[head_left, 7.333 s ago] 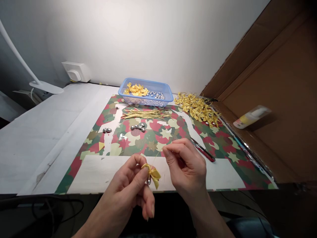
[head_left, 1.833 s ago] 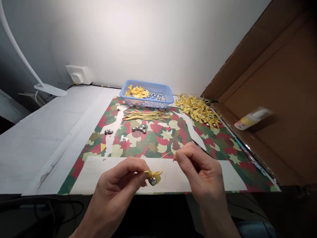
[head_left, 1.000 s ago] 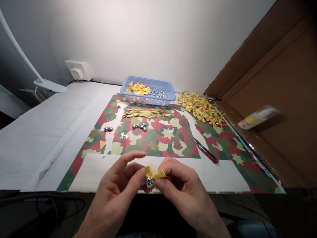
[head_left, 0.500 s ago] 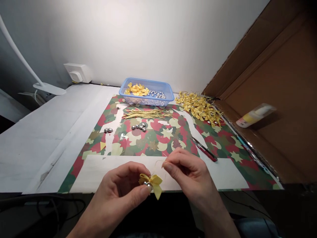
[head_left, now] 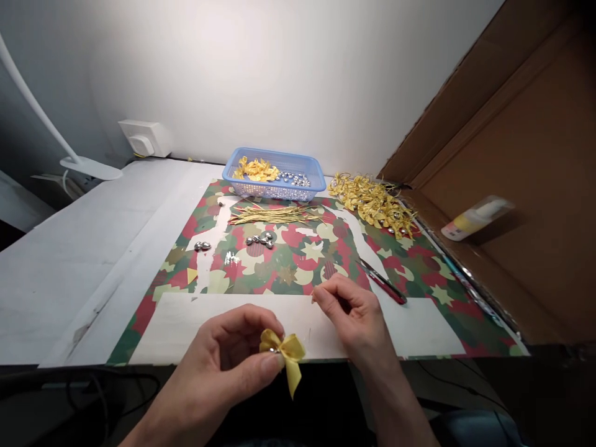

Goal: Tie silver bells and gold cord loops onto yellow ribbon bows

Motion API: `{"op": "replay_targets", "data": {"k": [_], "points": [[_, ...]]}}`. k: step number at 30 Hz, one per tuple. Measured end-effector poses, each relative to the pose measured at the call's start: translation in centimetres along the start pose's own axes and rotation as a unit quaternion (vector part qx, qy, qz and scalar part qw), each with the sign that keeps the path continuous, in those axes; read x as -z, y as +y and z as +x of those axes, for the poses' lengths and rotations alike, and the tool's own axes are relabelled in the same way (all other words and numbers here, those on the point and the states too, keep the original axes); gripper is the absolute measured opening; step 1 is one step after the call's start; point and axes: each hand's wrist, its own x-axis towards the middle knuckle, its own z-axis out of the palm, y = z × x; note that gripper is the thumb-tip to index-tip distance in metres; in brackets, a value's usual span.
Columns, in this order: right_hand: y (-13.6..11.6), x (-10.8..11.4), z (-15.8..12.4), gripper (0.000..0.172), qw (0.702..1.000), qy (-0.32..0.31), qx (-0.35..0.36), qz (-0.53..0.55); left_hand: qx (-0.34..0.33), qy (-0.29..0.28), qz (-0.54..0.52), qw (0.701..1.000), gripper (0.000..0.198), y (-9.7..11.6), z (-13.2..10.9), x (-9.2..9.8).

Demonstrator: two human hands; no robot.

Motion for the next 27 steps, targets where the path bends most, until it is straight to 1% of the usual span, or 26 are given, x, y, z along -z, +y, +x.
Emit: {"op": "replay_targets", "data": {"k": [3, 4, 6, 7, 9, 10, 11, 13, 15, 17, 18, 19, 21, 22, 25, 27], "points": [[0.3, 0.6, 0.0, 0.013, 0.997, -0.068, -0.002, 0.043, 0.014, -0.033, -0.043, 0.998, 0.048, 0.0, 0.5, 0.3], [0.2, 0.8, -0.1, 0.014, 0.993, -0.095, 0.004, 0.074, 0.025, -0.051, -0.052, 0.997, 0.057, 0.0, 0.6, 0.4], [-0.1, 0.8, -0.2, 0.029, 0.978, -0.153, 0.02, 0.142, 0.05, -0.085, -0.063, 0.993, 0.066, -0.2, 1.0, 0.7], [-0.4, 0.7, -0.3, 0.033, 0.969, -0.183, 0.029, 0.166, 0.06, -0.102, -0.071, 0.99, 0.069, -0.4, 1.2, 0.8], [-1.1, 0.4, -0.4, 0.034, 0.956, -0.235, 0.047, 0.171, 0.072, -0.132, -0.091, 0.984, 0.072, -0.7, 1.5, 0.9], [-1.4, 0.2, -0.4, 0.029, 0.953, -0.25, 0.053, 0.163, 0.077, -0.141, -0.099, 0.982, 0.071, -0.9, 1.6, 0.9], [-1.7, 0.0, -0.4, 0.021, 0.952, -0.255, 0.056, 0.158, 0.08, -0.146, -0.102, 0.981, 0.069, -1.0, 1.7, 1.0], [-2.1, -0.2, -0.4, 0.008, 0.957, -0.24, 0.055, 0.152, 0.085, -0.145, -0.082, 0.982, 0.065, -1.1, 1.7, 1.2], [-2.5, -0.3, -0.4, 0.009, 0.968, -0.209, 0.05, 0.128, 0.07, -0.127, -0.027, 0.989, 0.054, -0.9, 1.5, 1.5], [-2.9, -0.1, -0.6, 0.011, 0.979, -0.185, 0.048, 0.071, 0.026, -0.087, 0.056, 0.994, 0.039, -0.4, 1.1, 1.8], [-3.1, 0.0, -0.7, 0.012, 0.983, -0.175, 0.047, 0.038, -0.002, -0.066, 0.095, 0.993, 0.037, -0.2, 1.0, 1.8], [-3.3, 0.0, -0.9, 0.014, 0.985, -0.165, 0.047, 0.008, -0.026, -0.05, 0.126, 0.99, 0.04, 0.1, 0.8, 1.8], [-3.7, 0.0, -1.1, 0.018, 0.987, -0.151, 0.049, -0.036, -0.058, -0.027, 0.164, 0.984, 0.043, 0.4, 0.6, 1.5], [-3.9, -0.1, -1.1, 0.02, 0.987, -0.146, 0.052, -0.049, -0.063, -0.017, 0.176, 0.982, 0.039, 0.5, 0.6, 1.3], [-3.9, -0.5, -1.1, 0.021, 0.986, -0.139, 0.061, -0.066, -0.068, 0.024, 0.212, 0.974, 0.019, 0.3, 0.9, 0.7], [-3.6, -0.6, -1.0, 0.019, 0.987, -0.14, 0.054, -0.059, -0.067, 0.046, 0.218, 0.972, 0.015, 0.0, 1.2, 0.5]]}}
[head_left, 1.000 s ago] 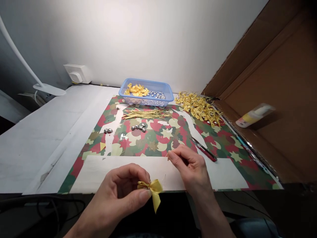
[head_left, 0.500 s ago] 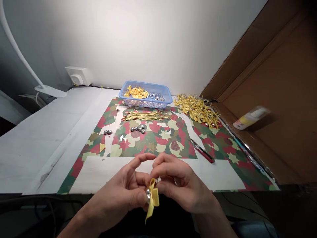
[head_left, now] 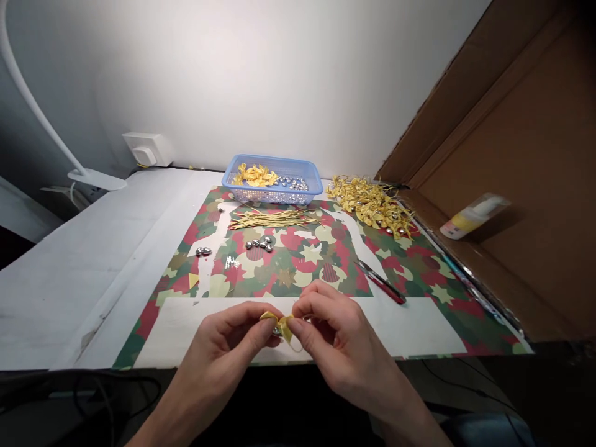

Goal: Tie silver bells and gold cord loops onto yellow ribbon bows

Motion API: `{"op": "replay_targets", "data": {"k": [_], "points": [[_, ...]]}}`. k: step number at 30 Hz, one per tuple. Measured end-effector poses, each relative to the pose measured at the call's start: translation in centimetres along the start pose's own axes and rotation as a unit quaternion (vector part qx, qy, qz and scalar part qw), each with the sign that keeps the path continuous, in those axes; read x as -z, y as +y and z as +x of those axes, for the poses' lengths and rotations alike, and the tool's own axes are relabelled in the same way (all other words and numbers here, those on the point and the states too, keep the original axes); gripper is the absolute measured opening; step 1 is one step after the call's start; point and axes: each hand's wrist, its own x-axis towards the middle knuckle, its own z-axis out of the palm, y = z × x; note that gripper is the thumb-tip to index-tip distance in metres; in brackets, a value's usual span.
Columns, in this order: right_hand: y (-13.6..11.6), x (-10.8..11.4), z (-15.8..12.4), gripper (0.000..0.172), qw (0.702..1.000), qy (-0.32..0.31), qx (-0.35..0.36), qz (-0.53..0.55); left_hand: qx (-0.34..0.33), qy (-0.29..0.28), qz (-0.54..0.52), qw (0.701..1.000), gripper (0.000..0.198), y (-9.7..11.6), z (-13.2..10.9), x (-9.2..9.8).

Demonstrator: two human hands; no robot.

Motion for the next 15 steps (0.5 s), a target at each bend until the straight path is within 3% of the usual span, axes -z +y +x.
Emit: {"op": "replay_targets", "data": {"k": [2, 5, 8, 11, 15], "points": [[0.6, 0.4, 0.0, 0.017, 1.0, 0.017, -0.003, 0.024, 0.016, 0.022, -0.002, 1.0, 0.018, -0.4, 0.3, -0.1], [1.9, 2.1, -0.4, 0.018, 0.986, 0.13, -0.005, 0.104, 0.025, 0.059, 0.013, 0.998, 0.023, -1.1, 0.6, 0.1], [3.1, 4.4, -1.3, 0.021, 0.936, 0.292, 0.003, 0.194, -0.015, 0.093, 0.086, 0.992, 0.026, -1.9, 0.9, 0.4], [3.7, 6.1, -2.0, 0.033, 0.895, 0.403, 0.01, 0.191, -0.056, 0.119, 0.151, 0.98, 0.024, -2.6, 1.4, 0.7], [3.5, 6.9, -2.3, 0.012, 0.852, 0.489, 0.021, 0.184, -0.089, 0.153, 0.213, 0.961, 0.02, -3.3, 2.0, 1.3]]}}
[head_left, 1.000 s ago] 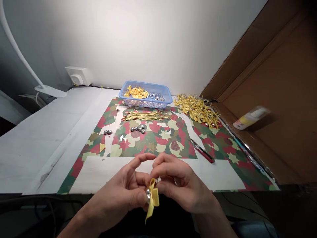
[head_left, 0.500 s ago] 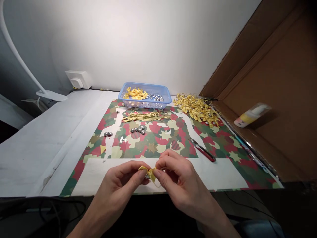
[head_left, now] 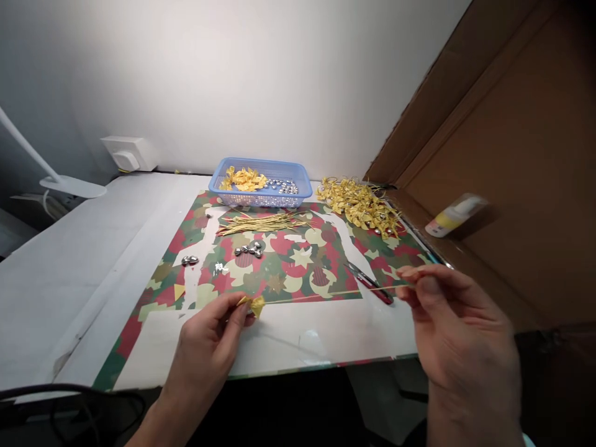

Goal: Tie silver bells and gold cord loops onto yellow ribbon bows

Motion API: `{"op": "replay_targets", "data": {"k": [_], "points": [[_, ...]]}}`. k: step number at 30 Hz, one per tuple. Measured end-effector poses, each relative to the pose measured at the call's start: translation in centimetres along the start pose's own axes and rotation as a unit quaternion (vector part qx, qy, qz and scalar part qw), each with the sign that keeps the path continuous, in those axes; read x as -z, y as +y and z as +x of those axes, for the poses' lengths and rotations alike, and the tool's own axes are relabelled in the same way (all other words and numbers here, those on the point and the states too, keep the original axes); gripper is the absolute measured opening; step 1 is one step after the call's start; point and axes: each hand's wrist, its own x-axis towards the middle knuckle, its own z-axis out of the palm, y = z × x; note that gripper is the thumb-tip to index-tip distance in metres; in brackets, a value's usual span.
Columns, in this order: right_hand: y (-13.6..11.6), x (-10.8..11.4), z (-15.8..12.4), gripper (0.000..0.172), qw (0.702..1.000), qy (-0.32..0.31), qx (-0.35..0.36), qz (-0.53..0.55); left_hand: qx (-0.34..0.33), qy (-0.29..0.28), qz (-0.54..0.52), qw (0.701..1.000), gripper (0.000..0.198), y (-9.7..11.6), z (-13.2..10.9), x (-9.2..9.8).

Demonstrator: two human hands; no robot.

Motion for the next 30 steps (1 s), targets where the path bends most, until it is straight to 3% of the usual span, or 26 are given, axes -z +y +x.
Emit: {"op": "replay_targets", "data": {"k": [5, 7, 11, 17, 21, 26, 28, 30], "points": [[-1.3, 1.0, 1.6, 0.011, 0.981, 0.168, 0.091, 0.015, -0.048, 0.048, 0.083, 0.994, 0.018, -0.8, 0.9, 0.9], [-1.8, 1.9, 2.5, 0.013, 0.972, 0.202, 0.107, 0.052, -0.07, 0.057, 0.107, 0.99, 0.016, -0.8, 1.1, 1.3], [-2.5, 2.9, 3.3, 0.014, 0.967, 0.198, 0.088, 0.131, -0.118, 0.041, 0.169, 0.978, 0.015, -0.8, 1.3, 1.4], [-3.2, 3.1, 3.2, 0.025, 0.938, 0.209, 0.029, 0.274, -0.104, 0.055, 0.189, 0.975, 0.018, -1.1, 1.7, 0.9], [-3.1, 3.6, 3.4, 0.025, 0.92, 0.191, -0.027, 0.342, -0.067, 0.055, 0.174, 0.981, 0.022, -1.4, 1.9, 0.8], [-2.8, 5.0, 3.7, 0.031, 0.916, 0.146, -0.096, 0.36, 0.045, 0.025, 0.035, 0.998, 0.023, -0.8, 2.3, 0.3], [-2.7, 5.7, 3.7, 0.03, 0.923, 0.117, -0.102, 0.353, 0.059, 0.005, 0.005, 0.998, 0.026, 0.1, 2.4, 0.1], [-2.7, 6.0, 3.7, 0.018, 0.953, 0.096, -0.055, 0.284, 0.072, -0.027, -0.023, 0.997, 0.029, 1.1, 2.3, -0.1]]}}
